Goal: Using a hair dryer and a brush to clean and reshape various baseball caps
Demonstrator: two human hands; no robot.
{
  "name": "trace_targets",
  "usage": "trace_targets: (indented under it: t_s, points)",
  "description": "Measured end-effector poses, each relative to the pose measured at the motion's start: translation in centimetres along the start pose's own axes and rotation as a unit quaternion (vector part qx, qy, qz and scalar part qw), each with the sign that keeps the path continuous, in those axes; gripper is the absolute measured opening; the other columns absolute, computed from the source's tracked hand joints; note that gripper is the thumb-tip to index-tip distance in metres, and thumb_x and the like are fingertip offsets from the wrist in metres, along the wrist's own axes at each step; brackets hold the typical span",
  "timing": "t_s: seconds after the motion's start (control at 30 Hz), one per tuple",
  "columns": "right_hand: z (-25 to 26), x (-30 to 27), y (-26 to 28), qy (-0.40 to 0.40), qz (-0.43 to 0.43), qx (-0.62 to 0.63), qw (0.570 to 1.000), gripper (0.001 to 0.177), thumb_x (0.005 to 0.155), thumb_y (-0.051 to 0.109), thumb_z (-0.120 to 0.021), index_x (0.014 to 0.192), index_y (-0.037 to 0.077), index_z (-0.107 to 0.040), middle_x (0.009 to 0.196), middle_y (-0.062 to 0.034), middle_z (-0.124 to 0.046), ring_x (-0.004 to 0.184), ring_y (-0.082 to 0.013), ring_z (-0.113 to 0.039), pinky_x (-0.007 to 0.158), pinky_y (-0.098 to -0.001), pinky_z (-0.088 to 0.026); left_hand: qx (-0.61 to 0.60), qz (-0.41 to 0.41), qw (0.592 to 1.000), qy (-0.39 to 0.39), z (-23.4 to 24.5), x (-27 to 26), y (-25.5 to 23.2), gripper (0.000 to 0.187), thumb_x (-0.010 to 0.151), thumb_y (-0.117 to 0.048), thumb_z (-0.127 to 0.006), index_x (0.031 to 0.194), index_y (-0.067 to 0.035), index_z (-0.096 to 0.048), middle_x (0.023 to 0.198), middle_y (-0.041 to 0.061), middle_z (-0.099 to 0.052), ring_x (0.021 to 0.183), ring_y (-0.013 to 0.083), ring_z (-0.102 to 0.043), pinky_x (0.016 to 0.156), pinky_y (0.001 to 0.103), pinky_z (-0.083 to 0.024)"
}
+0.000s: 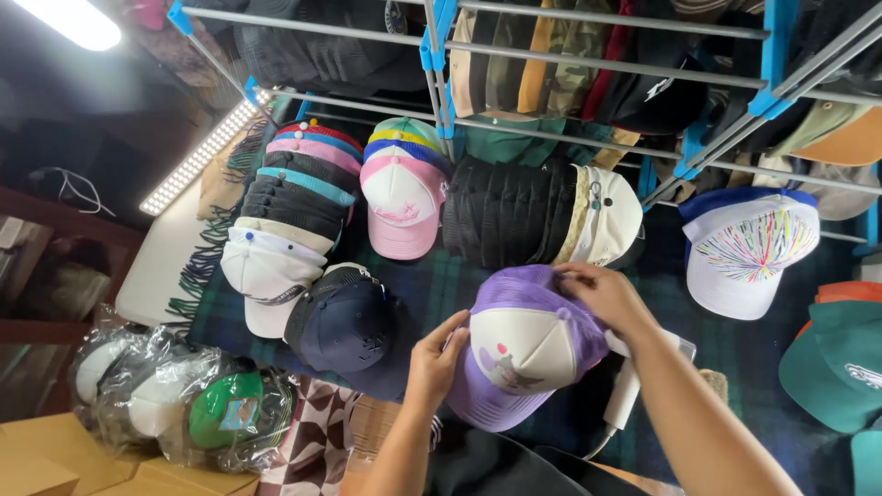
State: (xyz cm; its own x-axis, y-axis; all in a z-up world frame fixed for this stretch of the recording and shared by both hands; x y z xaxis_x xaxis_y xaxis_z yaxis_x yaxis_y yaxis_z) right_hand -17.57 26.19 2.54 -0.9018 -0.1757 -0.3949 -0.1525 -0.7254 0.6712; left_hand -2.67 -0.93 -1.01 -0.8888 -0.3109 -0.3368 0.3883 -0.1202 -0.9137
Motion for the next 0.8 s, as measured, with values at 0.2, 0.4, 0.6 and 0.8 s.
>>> trace_targets:
  t_s: [0.2,0.4,0.6,0.8]
  points:
    - [-3.4,4.9,-0.2,0.097,-0.039,0.062,0.993,0.037,0.095,0.041,-0.063,0.124,0.021,-0.077,0.128,-0.0014,-0.075,0.119,-0.0182,-0.067,0.111,-0.032,-0.043,-0.007,0.037,0.999,-0.029,-0.8,-3.8,2.6,0.051,0.091,-0.04,-0.066,0.138,-0.022,-0.066,0.143,0.003,-0.068,0.134,0.0171,-0.06,0.111,0.034,-0.047]
    - [-5.7,7.8,-0.9,0.121,-0.08,0.133,0.98,0.032,0.092,0.036,-0.067,0.116,0.019,-0.081,0.12,-0.0001,-0.078,0.113,-0.0164,-0.068,0.105,-0.0311,-0.047,0.097,0.007,0.995,-0.006,-3.7,-6.1,5.9,0.107,0.069,-0.044,-0.089,0.159,-0.026,-0.033,0.151,0.004,-0.056,0.14,0.0208,-0.052,0.109,0.038,-0.044]
    - [-4.3,5.5,2.2,0.055,-0.03,0.224,0.973,0.028,0.105,0.019,-0.055,0.12,0.004,-0.073,0.11,-0.0106,-0.077,0.105,-0.0201,-0.073,0.1,-0.0307,-0.058,0.1,0.117,0.986,0.059,-5.3,-6.5,5.4,0.101,0.084,-0.048,-0.07,0.163,-0.031,-0.01,0.165,0.005,-0.037,0.144,0.0324,-0.047,0.112,0.047,-0.042]
    - [-2.9,-2.2,-2.9,-0.066,0.037,0.379,0.922,0.033,0.107,0.022,-0.048,0.125,0.004,-0.067,0.131,-0.0107,-0.069,0.132,-0.0214,-0.061,0.108,-0.0335,-0.049,0.104,-0.057,0.991,0.06,-3.2,-4.8,8.3,0.075,0.097,-0.045,-0.057,0.159,-0.012,-0.03,0.147,0.015,-0.041,0.141,0.0279,-0.045,0.116,0.042,-0.037]
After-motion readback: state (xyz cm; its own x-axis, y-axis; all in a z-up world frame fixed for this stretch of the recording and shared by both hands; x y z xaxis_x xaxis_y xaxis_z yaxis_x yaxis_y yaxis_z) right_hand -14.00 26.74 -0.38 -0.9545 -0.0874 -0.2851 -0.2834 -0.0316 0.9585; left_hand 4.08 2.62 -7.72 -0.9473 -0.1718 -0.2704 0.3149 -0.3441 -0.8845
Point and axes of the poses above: each hand's wrist, its own x-axis towards the middle knuckle, its own z-axis out of the back of the hand, y = z × x, the point moved 3 cm from there along x, towards the middle knuckle
